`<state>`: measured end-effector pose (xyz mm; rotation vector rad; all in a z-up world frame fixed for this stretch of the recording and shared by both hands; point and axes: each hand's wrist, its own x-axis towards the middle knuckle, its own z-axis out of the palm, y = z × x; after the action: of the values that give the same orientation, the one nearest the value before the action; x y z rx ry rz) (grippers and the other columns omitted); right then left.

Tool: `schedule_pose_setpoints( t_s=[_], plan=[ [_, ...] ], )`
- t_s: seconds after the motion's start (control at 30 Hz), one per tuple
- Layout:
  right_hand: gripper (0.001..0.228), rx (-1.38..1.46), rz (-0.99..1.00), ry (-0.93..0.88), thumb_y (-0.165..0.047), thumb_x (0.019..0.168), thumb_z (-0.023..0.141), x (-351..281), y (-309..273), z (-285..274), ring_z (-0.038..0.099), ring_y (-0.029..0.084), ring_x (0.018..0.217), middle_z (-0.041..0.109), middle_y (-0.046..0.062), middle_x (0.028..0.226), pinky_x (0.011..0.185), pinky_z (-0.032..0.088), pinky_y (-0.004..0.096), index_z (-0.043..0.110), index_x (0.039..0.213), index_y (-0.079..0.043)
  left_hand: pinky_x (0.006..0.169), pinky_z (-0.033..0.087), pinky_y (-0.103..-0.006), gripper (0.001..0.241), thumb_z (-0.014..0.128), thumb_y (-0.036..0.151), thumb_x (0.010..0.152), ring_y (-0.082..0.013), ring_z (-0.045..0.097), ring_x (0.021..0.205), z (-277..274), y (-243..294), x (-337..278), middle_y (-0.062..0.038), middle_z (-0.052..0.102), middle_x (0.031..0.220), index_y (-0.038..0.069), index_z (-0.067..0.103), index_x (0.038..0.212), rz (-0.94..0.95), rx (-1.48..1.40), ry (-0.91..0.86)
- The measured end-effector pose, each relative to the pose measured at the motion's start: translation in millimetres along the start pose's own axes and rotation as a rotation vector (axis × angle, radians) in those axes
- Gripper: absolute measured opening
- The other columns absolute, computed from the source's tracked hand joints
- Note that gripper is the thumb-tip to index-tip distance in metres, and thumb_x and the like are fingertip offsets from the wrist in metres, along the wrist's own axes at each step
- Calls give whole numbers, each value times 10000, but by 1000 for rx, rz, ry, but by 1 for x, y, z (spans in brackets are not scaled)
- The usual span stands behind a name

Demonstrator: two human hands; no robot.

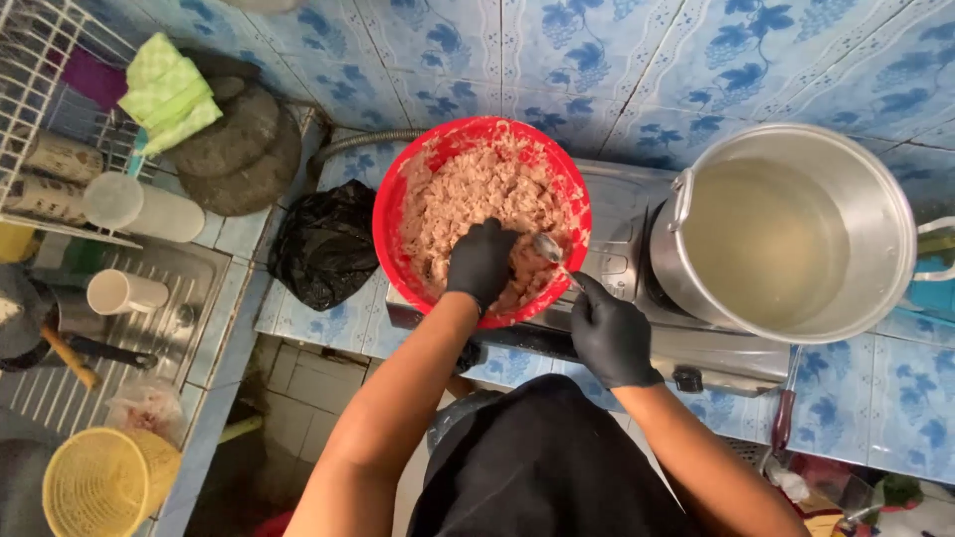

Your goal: Forming meatballs from a meat mixture using a spoon and dropping them into a pot of water.

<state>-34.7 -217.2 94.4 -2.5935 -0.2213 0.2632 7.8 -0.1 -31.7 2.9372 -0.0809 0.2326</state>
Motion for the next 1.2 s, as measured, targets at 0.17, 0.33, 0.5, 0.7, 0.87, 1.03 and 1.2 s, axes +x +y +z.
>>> schedule_pose_setpoints(
  t_s=[0.17, 0.33, 0.5, 0.7, 0.87, 1.03, 1.2],
  plan=[
    [383, 218, -15, 1, -208, 935, 500, 10, 5, 13, 683, 402, 962, 748, 157, 861, 834, 541, 574, 663, 1279, -249, 810, 584, -443, 293, 591, 265, 906, -351, 697, 955, 4, -11, 11, -100, 664, 1042, 219, 668, 1185, -136, -187, -165],
    [364, 422, 33, 14, -135, 945, 509, 13, 10, 11, 660, 406, 1052, 741, 196, 984, 874, 542, 543, 684, 1260, -184, 914, 577, -430, 459, 696, 299, 799, -296, 712, 1049, -60, -1, 12, -29, 717, 1107, 299, 658, 1257, -300, -213, -389],
    [375, 524, 70, -44, -113, 941, 518, 18, 10, -4, 652, 380, 1101, 732, 217, 1037, 957, 534, 529, 687, 1272, -162, 904, 567, -464, 493, 638, 324, 873, -295, 688, 1087, -140, 26, -5, -28, 720, 1177, 311, 603, 1365, -350, -152, -358],
    [388, 588, 108, -85, -120, 931, 510, 20, 18, 0, 645, 312, 1154, 743, 140, 1105, 1009, 518, 467, 707, 1250, -222, 895, 568, -492, 366, 532, 283, 952, -353, 688, 1074, -110, 43, 0, -98, 719, 1132, 265, 661, 1294, -302, -268, -282],
    [351, 611, 105, -86, -133, 958, 532, 18, 18, -1, 631, 319, 1178, 727, 149, 1150, 1010, 514, 475, 702, 1258, -198, 908, 574, -452, 538, 752, 305, 772, -320, 674, 1053, -22, 18, 4, -86, 666, 1092, 225, 645, 1293, -205, -71, -277],
    [379, 645, 128, -95, -108, 947, 517, 22, 18, -2, 626, 320, 1196, 714, 144, 1202, 1024, 502, 477, 701, 1266, -198, 936, 563, -456, 394, 656, 269, 826, -326, 684, 1070, -67, 18, 9, -76, 699, 1080, 212, 673, 1216, -314, -298, -284],
    [381, 697, 180, -115, -144, 934, 536, 25, 19, 1, 612, 289, 1226, 720, 104, 1206, 1051, 490, 438, 709, 1261, -236, 913, 564, -439, 539, 699, 278, 792, -322, 662, 1101, -100, 22, 7, -82, 675, 1161, 188, 597, 1314, -195, -262, -142]
  ],
)
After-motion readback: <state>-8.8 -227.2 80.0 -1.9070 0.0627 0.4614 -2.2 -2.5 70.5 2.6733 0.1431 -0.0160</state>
